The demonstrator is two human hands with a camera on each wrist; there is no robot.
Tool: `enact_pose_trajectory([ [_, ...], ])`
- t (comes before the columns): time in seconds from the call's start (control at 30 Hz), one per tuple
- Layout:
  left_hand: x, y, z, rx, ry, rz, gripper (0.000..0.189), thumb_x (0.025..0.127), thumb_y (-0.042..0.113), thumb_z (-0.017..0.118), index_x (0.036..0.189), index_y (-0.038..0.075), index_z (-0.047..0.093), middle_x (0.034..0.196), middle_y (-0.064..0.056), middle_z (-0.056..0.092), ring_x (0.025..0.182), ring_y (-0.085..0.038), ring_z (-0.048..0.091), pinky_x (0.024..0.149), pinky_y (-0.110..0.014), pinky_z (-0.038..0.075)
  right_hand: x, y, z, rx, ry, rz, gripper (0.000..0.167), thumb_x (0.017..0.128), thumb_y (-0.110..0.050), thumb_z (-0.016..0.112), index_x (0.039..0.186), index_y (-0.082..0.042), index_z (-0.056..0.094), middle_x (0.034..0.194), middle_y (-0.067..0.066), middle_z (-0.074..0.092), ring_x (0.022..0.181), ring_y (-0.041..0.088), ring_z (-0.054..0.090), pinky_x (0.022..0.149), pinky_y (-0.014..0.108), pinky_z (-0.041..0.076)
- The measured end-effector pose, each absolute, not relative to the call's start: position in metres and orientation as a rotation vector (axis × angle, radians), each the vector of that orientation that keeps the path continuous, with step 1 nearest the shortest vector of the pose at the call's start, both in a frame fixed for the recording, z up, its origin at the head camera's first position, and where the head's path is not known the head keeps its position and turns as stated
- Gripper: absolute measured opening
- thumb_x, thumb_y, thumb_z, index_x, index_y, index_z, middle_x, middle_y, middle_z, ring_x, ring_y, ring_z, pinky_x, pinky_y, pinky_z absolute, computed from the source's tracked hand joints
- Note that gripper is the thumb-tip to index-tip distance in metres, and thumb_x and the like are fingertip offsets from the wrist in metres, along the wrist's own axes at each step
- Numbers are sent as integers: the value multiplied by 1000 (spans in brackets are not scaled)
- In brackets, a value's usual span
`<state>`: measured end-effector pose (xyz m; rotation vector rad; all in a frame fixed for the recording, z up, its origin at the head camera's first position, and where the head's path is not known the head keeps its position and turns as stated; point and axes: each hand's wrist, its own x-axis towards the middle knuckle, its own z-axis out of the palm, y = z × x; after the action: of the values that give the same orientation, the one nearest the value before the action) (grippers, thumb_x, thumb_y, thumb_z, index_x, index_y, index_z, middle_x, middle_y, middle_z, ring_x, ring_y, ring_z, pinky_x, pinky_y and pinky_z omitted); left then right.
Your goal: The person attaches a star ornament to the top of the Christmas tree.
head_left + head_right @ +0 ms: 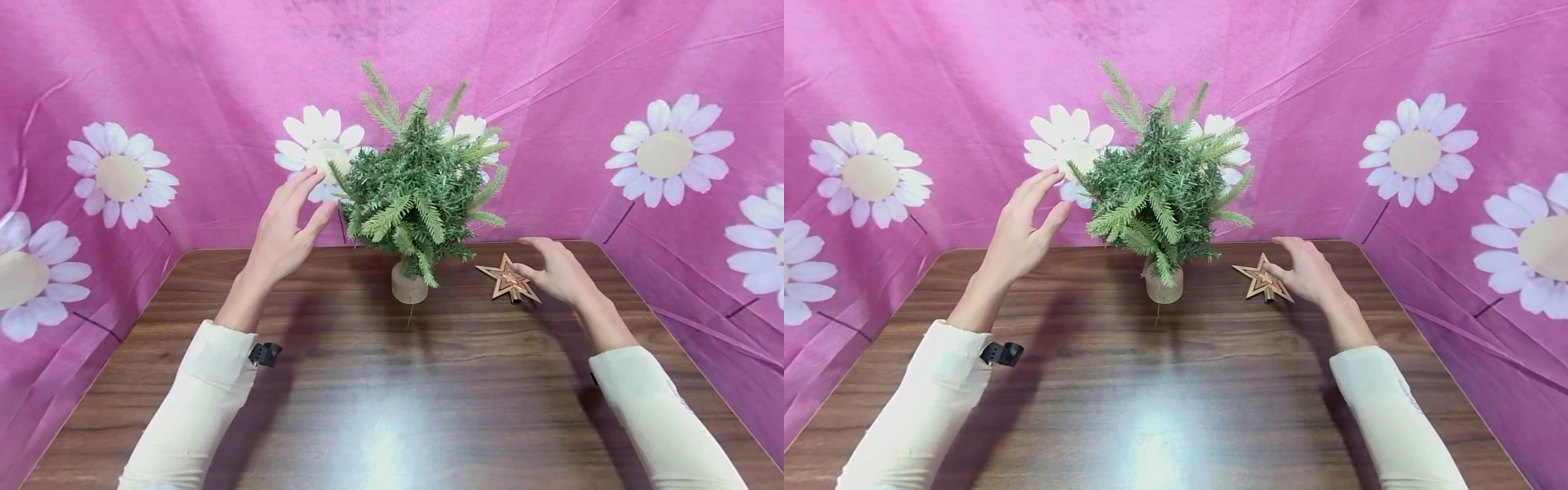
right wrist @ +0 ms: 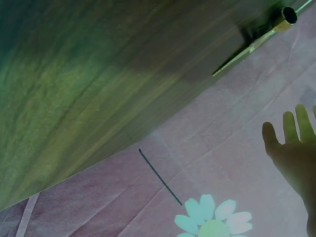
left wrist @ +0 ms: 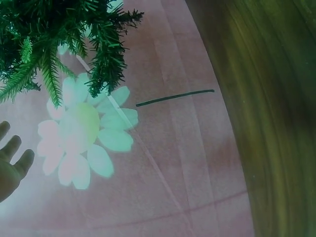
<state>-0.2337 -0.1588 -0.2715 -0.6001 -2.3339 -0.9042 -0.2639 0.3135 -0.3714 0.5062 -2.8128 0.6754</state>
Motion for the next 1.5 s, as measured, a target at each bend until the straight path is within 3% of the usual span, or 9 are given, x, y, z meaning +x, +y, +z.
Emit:
enact_pose_trajectory([
  [0.2, -236, -155, -267, -633, -2289, -899, 56, 102, 43, 55, 150, 13, 51, 158, -3, 42, 146, -20, 33, 118, -47, 26, -266, 318, -377, 516, -2818, 661, 59, 94, -23, 73, 139, 8, 51, 139, 33, 52, 130, 54, 42, 107, 65, 29],
  [0.47, -239, -151, -261, -727, -2192, -899, 55, 102, 39, 56, 147, 8, 53, 157, -5, 44, 146, -14, 31, 119, -39, 22, -269, 323, -383, 531, -2852, 665, 61, 92, -25, 75, 137, 11, 53, 136, 35, 54, 129, 53, 46, 107, 64, 32],
  [0.73, -241, -147, -255, -805, -2140, -890, 52, 102, 34, 57, 145, 6, 55, 155, -6, 46, 148, -14, 30, 121, -37, 18, -269, 325, -384, 521, -2904, 672, 65, 91, -26, 77, 138, 11, 52, 138, 35, 53, 129, 53, 46, 107, 64, 33],
  [0.9, -243, -142, -251, -866, -2047, -859, 49, 101, 30, 59, 140, 2, 59, 150, -11, 52, 146, -21, 36, 120, -38, 20, -270, 325, -385, 501, -2966, 672, 70, 92, -32, 77, 142, 8, 49, 142, 34, 50, 131, 53, 44, 107, 65, 32],
  [1.17, -251, -130, -232, -818, -2151, -863, 52, 98, 37, 62, 142, 9, 59, 148, -8, 54, 145, -14, 34, 119, -35, 19, -272, 328, -386, 495, -3021, 641, 71, 92, -35, 76, 141, 8, 49, 141, 35, 49, 129, 55, 45, 106, 65, 33],
  [1.5, -261, -113, -225, -864, -2168, -773, 60, 92, 49, 59, 137, 8, 63, 142, -11, 59, 139, -21, 45, 118, -36, 21, -273, 331, -393, 529, -3026, 650, 69, 90, -32, 78, 139, 8, 52, 138, 34, 54, 127, 54, 48, 104, 64, 36],
])
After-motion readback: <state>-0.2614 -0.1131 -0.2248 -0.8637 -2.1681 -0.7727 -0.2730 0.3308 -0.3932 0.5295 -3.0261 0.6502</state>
